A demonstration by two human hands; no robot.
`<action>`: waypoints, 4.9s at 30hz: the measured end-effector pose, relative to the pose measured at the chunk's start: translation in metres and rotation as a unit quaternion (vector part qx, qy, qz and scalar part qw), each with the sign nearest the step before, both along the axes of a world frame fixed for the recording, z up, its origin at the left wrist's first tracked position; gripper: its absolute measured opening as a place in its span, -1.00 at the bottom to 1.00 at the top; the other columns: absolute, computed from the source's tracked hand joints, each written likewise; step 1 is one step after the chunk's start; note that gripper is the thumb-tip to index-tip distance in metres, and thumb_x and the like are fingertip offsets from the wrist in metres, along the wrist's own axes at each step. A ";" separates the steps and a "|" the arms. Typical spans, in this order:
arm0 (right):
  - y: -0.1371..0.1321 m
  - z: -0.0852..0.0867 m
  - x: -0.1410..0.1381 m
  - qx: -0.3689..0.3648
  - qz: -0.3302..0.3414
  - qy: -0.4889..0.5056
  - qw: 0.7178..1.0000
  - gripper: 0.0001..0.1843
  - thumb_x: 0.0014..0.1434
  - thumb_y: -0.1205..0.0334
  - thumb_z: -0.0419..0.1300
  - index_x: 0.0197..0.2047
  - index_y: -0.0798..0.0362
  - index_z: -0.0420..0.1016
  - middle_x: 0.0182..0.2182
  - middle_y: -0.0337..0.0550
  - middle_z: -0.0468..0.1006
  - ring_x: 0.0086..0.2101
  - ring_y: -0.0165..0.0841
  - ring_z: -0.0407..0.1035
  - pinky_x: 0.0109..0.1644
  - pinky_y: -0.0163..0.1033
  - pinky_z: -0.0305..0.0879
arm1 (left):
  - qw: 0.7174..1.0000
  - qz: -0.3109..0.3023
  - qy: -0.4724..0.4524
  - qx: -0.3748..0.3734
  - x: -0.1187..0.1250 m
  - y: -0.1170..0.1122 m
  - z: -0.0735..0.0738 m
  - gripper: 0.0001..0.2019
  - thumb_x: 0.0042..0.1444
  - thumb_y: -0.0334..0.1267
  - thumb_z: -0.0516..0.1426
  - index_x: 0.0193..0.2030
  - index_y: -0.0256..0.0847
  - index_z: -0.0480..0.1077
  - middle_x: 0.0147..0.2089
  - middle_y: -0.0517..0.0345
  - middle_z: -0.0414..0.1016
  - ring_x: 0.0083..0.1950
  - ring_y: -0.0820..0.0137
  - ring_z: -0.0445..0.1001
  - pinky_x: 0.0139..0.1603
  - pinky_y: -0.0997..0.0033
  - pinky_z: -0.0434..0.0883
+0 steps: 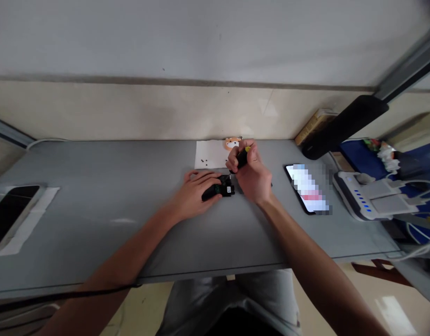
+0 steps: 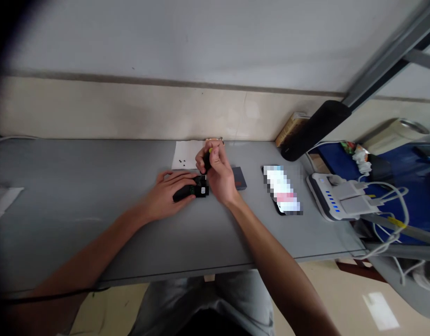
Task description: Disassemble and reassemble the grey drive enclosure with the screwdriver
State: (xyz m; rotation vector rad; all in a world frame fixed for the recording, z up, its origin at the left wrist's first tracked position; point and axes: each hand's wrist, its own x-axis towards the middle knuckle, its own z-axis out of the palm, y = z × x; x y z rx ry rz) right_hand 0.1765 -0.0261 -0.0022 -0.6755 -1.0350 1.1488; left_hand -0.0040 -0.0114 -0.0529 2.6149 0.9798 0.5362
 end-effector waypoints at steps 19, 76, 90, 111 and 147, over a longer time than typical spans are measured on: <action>0.000 0.001 0.002 0.001 0.010 0.017 1.000 -0.54 0.24 -0.26 0.24 -0.31 -0.06 0.23 -0.42 -0.29 0.18 -0.47 -0.43 0.09 -0.38 -0.23 0.16 | 1.000 -0.002 0.006 0.028 -0.001 -0.003 0.002 -0.75 0.39 -0.14 0.08 0.13 -0.06 0.42 0.36 -0.03 0.43 0.32 0.12 0.44 0.40 -0.09 0.17; -0.001 0.002 -0.004 -0.004 -0.016 0.012 1.000 -0.54 0.25 -0.29 0.18 -0.31 -0.07 0.22 -0.52 -0.33 0.16 -0.51 -0.40 0.05 -0.39 -0.19 0.08 | 1.000 -0.003 0.012 0.022 -0.001 -0.001 0.000 -0.77 0.41 -0.13 0.08 0.08 -0.08 0.47 0.28 -0.03 0.52 0.29 0.15 0.47 0.41 -0.11 0.19; -0.004 0.003 -0.005 0.006 0.017 0.031 0.999 -0.61 0.30 -0.18 0.19 -0.30 -0.06 0.25 -0.53 -0.33 0.19 -0.52 -0.41 0.04 -0.38 -0.20 0.03 | 1.000 0.003 0.004 -0.001 -0.001 -0.001 0.001 -0.68 0.40 -0.11 0.07 0.22 -0.07 0.36 0.31 -0.02 0.49 0.33 0.14 0.43 0.43 -0.10 0.15; -0.001 0.000 -0.005 -0.009 -0.031 0.042 0.999 -0.56 0.24 -0.25 0.22 -0.31 -0.06 0.26 -0.50 -0.33 0.15 -0.52 -0.44 0.03 -0.40 -0.21 0.02 | 1.000 -0.003 0.000 0.006 -0.001 0.000 -0.001 -0.70 0.39 -0.12 0.07 0.19 -0.07 0.38 0.28 -0.02 0.51 0.32 0.16 0.44 0.42 -0.09 0.16; -0.002 -0.004 -0.010 -0.007 -0.094 0.092 0.991 -0.53 0.18 -0.26 0.28 -0.34 -0.05 0.28 -0.53 -0.35 0.15 -0.51 -0.43 0.02 -0.40 -0.24 -0.04 | 0.998 -0.015 -0.016 0.050 -0.002 0.000 -0.003 -0.67 0.43 -0.11 0.03 0.24 -0.10 0.36 0.30 -0.04 0.49 0.29 0.15 0.46 0.36 -0.05 0.20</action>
